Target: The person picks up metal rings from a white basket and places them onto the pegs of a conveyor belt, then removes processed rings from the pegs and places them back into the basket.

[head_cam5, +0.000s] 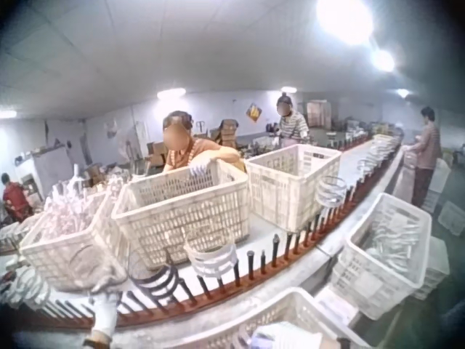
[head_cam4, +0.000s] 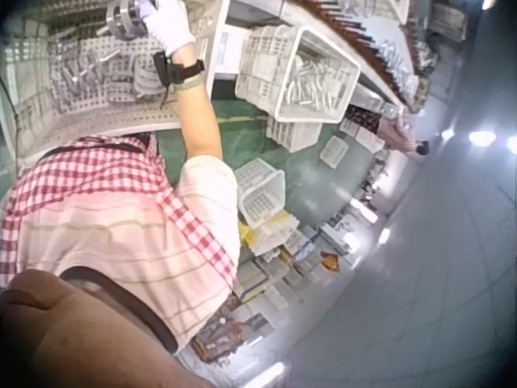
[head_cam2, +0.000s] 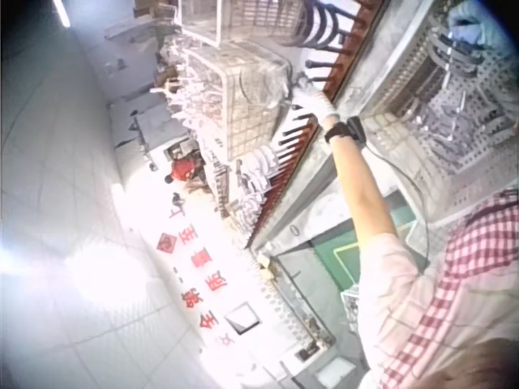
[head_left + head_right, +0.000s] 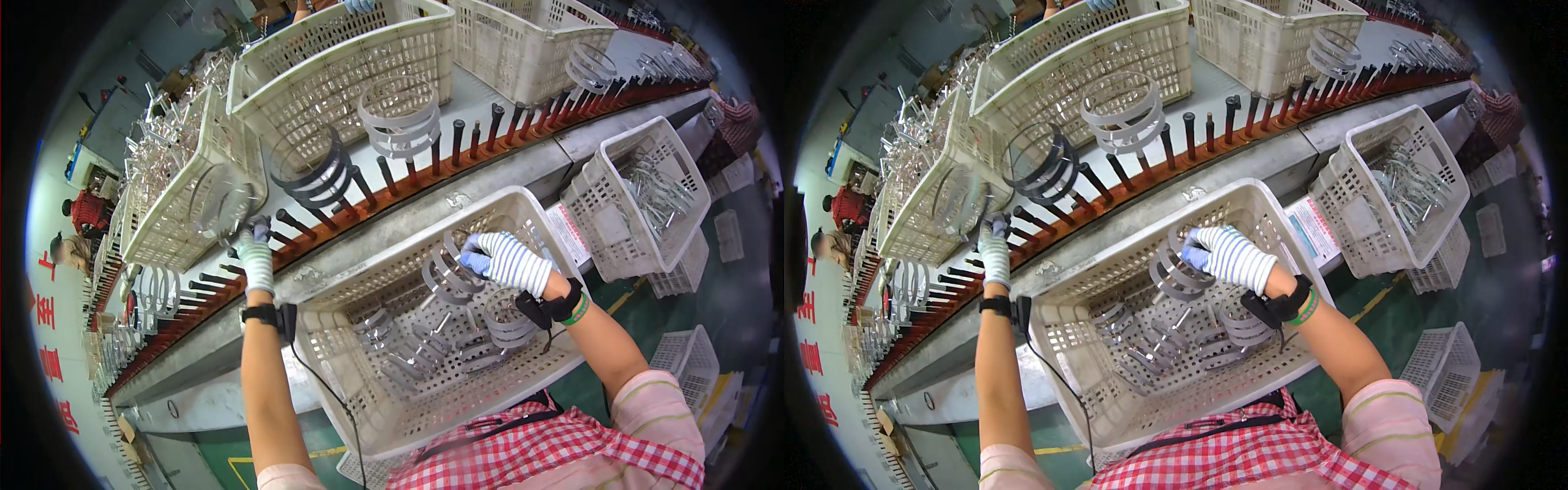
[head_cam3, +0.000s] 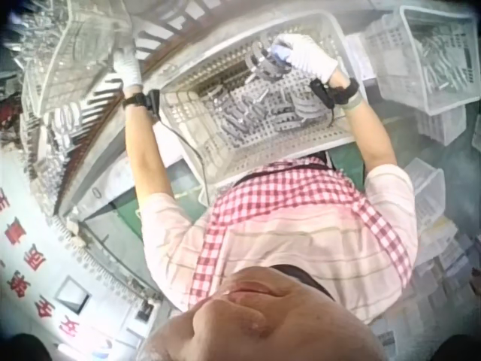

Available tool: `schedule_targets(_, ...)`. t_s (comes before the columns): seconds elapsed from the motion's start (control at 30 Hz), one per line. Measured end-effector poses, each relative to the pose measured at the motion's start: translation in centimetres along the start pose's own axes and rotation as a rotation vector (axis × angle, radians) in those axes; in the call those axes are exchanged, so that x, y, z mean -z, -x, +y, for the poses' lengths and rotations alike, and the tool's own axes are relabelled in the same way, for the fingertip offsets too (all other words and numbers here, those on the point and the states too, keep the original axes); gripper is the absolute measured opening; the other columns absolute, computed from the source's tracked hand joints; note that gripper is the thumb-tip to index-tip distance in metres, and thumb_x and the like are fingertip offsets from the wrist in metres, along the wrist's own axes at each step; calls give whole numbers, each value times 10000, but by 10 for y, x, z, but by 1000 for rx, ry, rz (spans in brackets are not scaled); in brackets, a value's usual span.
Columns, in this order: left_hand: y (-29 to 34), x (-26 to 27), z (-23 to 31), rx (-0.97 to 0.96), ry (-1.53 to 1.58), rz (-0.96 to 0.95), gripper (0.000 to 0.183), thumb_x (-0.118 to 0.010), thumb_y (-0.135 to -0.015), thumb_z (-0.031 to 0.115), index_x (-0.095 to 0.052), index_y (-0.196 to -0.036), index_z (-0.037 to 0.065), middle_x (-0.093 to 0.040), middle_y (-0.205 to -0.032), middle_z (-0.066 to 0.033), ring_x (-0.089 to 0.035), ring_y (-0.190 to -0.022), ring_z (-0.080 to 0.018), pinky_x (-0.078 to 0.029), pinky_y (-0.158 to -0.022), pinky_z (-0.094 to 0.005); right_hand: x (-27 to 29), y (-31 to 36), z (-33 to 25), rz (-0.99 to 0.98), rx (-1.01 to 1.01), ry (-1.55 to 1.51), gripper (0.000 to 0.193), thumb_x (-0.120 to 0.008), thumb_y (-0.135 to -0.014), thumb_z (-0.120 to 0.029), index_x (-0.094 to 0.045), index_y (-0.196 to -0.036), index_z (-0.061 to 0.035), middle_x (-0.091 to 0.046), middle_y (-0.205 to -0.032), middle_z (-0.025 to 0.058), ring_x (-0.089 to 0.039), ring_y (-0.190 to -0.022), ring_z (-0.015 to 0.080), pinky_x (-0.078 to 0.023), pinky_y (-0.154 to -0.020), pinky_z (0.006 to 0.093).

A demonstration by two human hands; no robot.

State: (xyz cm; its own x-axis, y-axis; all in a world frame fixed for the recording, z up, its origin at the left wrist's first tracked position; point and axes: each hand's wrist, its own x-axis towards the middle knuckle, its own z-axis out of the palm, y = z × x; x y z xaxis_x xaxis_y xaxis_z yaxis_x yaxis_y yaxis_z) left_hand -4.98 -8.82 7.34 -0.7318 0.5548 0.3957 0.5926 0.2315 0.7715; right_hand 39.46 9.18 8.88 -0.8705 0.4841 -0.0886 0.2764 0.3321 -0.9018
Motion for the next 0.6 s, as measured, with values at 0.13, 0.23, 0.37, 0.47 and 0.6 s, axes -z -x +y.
schedule_targets(0.13,10,53,-34,-261,-869,-144,365,-464,-904,344,-575,-1073,41,-614,-1052,-130,-572,-922,-307,-432,-837,-360,-9,-9,-21,-6,48,-52,213,-573,-837,-215,-599,-888,-10,-623,-712,114,-574,-605,171,-464,-588,298)
schedule_targets(0.23,9,69,-14,95,-944,-430,345,-433,-870,164,-493,-1179,21,-551,-1146,-180,-561,-986,-341,-449,-849,-379,-16,-8,-34,-54,34,-80,226,-568,-845,-229,-595,-893,-10,-620,-714,105,-573,-623,170,-463,-603,298)
schedule_targets(0.37,70,59,63,370,-236,-564,302,-498,-885,204,-524,-1097,-11,-627,-968,-137,-611,-804,-271,-484,-735,-345,-3,-3,-51,-43,55,-69,263,-556,-852,-269,-589,-891,-11,-596,-698,121,-573,-646,157,-460,-627,303)
schedule_targets(0.47,142,29,157,258,-13,-916,356,-553,-863,151,-489,-1171,-17,-611,-984,-99,-582,-891,-185,-469,-785,-309,-5,-4,-75,-89,56,-238,236,-555,-836,-235,-587,-893,-9,-592,-676,108,-557,-593,159,-455,-582,301)
schedule_targets(0.6,168,17,190,259,86,-1016,355,-578,-851,149,-512,-1155,-20,-602,-1021,-113,-567,-947,-160,-451,-814,-295,-24,-21,-93,-118,195,-409,192,-540,-852,-200,-583,-914,-23,-536,-633,-3,-496,-525,51,-404,-479,202)
